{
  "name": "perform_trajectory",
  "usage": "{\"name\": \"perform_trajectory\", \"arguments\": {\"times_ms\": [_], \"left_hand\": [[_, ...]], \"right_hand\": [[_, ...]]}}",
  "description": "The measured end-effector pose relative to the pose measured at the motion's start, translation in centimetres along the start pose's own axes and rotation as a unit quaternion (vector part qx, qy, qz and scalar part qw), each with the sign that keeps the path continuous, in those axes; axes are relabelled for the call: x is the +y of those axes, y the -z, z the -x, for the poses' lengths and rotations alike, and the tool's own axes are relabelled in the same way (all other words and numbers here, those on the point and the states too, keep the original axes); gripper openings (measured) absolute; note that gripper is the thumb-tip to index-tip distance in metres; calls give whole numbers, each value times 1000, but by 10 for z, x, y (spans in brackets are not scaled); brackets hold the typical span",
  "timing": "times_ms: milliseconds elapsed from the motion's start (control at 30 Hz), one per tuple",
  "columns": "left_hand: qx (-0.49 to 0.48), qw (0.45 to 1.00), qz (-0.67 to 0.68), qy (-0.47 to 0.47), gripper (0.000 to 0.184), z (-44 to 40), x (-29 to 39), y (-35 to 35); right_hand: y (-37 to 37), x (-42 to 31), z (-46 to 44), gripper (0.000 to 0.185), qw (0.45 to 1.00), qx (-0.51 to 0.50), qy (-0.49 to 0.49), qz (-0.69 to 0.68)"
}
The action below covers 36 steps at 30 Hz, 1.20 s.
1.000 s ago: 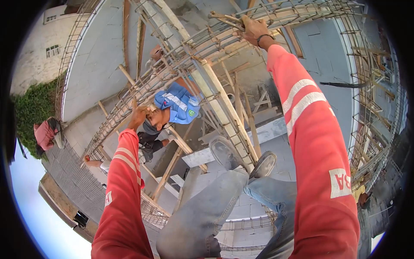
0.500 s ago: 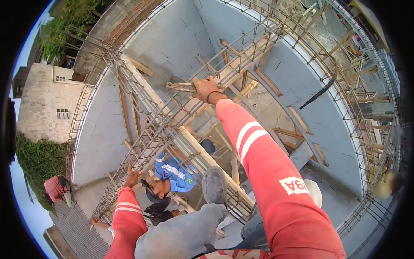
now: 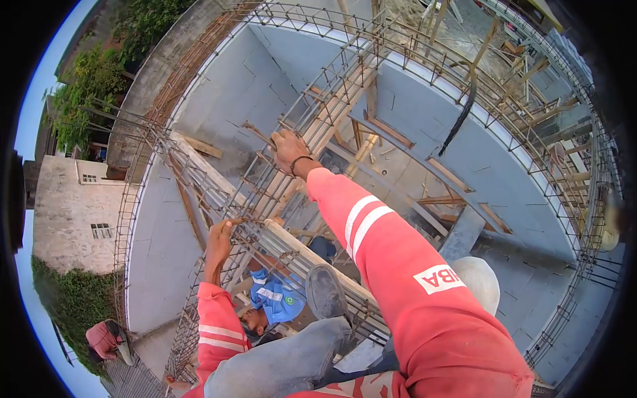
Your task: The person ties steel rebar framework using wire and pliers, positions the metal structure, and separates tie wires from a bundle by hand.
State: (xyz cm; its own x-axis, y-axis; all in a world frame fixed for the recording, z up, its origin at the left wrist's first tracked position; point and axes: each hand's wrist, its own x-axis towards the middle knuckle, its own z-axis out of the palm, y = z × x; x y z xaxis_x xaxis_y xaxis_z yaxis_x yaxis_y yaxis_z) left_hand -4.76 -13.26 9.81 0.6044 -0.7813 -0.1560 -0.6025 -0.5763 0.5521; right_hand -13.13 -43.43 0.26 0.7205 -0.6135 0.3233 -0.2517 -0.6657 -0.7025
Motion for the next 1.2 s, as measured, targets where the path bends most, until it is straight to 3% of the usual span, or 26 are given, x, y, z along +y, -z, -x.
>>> {"name": "perform_trajectory", "arguments": {"times_ms": [67,133,167,300,367,400,467,500,567,600,667,767,967,1033,1200], "left_hand": [[-15,997,68,-40,31,-38,23,-19],[24,995,30,-97,27,-65,45,-43],[0,994,18,-106,24,-78,55,-54],[-87,989,31,-114,21,-128,98,-93],[4,978,-107,-181,36,-147,126,-105],[4,978,-102,-184,36,-163,130,-111],[163,954,-137,-210,68,-196,136,-123],[163,955,-133,-211,68,-211,136,-131],[195,943,-204,-175,88,-236,136,-145],[195,944,-201,-176,88,-240,136,-150],[104,974,-186,-78,92,-248,134,-159],[133,973,-179,-66,86,-257,128,-168],[169,964,-194,-65,77,-254,132,-169],[151,968,-195,-52,76,-254,136,-166],[140,965,-217,-38,77,-253,140,-169]], "right_hand": [[24,1,8,23,999,48,-5,-2],[45,5,10,19,988,56,-141,-30],[44,23,10,16,987,97,-126,-30],[83,56,9,17,982,105,-156,20],[102,65,4,21,969,152,-187,54],[110,66,0,21,969,152,-187,60],[121,69,-14,21,967,187,-166,36],[125,73,-25,20,969,170,-174,40],[136,65,-44,20,970,170,-170,41],[141,59,-57,20,971,168,-164,38],[148,46,-82,20,971,192,-136,43],[149,30,-118,19,974,200,-110,13],[102,61,-141,28,985,67,-146,61],[94,81,-135,35,975,-50,-192,103],[94,115,-111,50,955,-131,-177,200]]}}
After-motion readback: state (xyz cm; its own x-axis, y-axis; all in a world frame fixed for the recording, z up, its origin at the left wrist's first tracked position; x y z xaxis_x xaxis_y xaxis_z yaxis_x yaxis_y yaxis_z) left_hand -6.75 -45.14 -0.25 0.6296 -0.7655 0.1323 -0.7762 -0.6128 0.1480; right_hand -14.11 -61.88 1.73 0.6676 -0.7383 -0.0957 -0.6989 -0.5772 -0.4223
